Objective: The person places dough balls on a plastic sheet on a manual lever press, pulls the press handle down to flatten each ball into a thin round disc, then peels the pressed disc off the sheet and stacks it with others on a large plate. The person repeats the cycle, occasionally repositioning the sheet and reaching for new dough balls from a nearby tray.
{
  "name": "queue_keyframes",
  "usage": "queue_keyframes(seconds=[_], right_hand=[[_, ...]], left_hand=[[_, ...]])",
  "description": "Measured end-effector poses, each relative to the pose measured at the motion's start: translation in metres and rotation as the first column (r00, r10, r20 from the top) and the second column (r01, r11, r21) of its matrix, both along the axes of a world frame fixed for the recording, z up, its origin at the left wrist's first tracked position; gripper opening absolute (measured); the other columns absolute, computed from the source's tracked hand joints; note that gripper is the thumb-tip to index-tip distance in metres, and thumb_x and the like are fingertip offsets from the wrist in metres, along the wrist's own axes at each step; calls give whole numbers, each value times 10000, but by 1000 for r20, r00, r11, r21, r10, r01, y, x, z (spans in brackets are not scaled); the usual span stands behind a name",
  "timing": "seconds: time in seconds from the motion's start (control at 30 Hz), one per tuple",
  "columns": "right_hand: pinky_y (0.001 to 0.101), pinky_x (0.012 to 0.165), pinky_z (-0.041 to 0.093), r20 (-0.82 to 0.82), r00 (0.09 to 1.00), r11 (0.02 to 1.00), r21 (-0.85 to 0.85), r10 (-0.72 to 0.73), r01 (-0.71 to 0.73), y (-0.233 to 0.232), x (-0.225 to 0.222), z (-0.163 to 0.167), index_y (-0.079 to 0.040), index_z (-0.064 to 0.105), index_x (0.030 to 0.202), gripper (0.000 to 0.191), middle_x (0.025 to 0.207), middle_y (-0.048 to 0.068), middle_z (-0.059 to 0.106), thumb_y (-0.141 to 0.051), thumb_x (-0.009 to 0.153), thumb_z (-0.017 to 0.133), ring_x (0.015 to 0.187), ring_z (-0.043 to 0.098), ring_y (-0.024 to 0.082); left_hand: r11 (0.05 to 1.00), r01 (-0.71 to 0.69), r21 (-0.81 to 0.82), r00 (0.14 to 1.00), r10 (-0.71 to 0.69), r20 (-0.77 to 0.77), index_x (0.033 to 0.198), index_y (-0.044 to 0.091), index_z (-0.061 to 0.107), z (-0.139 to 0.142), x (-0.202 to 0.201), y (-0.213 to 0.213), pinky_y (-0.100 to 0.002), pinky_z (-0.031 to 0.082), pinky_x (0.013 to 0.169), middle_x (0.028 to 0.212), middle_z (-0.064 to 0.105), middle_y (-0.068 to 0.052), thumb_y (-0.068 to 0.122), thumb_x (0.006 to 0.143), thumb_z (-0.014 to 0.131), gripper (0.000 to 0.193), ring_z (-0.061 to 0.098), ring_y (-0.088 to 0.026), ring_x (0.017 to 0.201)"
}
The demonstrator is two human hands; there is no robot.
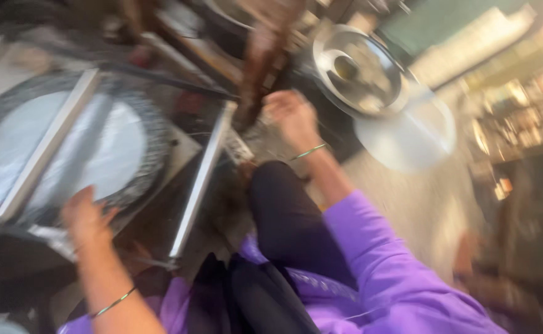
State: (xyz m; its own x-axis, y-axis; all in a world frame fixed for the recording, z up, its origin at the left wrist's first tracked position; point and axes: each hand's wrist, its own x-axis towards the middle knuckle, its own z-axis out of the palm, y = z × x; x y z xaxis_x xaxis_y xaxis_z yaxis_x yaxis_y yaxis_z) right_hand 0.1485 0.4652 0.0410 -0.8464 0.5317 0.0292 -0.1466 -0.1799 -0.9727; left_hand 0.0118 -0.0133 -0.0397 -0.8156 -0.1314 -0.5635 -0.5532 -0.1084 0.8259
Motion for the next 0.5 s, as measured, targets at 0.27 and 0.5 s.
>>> queue_keyframes(seconds=[0.27,0.5], right_hand=[[401,867,549,141,198,225,831,-970,509,223,297,-14,30,623,1131,554,1064,180,705,-191,696,886,975,692,304],[426,828,637,472,482,524,-48,-738,850,223,359,-56,54,616,1273,436,1078,151,704,-106,881,717,990,734,345]], left_hand=[[991,77,-109,972,-99,-213,1323,26,590,-20,-1,9,-354,593,718,1265,615,-107,161,1028,651,330,626,-233,1038],[964,26,-266,802,-179,-569,1290,-6,641,-9,33,41,-257,527,734,1288,616,-99,-38,996,606,298,640,-174,1007]])
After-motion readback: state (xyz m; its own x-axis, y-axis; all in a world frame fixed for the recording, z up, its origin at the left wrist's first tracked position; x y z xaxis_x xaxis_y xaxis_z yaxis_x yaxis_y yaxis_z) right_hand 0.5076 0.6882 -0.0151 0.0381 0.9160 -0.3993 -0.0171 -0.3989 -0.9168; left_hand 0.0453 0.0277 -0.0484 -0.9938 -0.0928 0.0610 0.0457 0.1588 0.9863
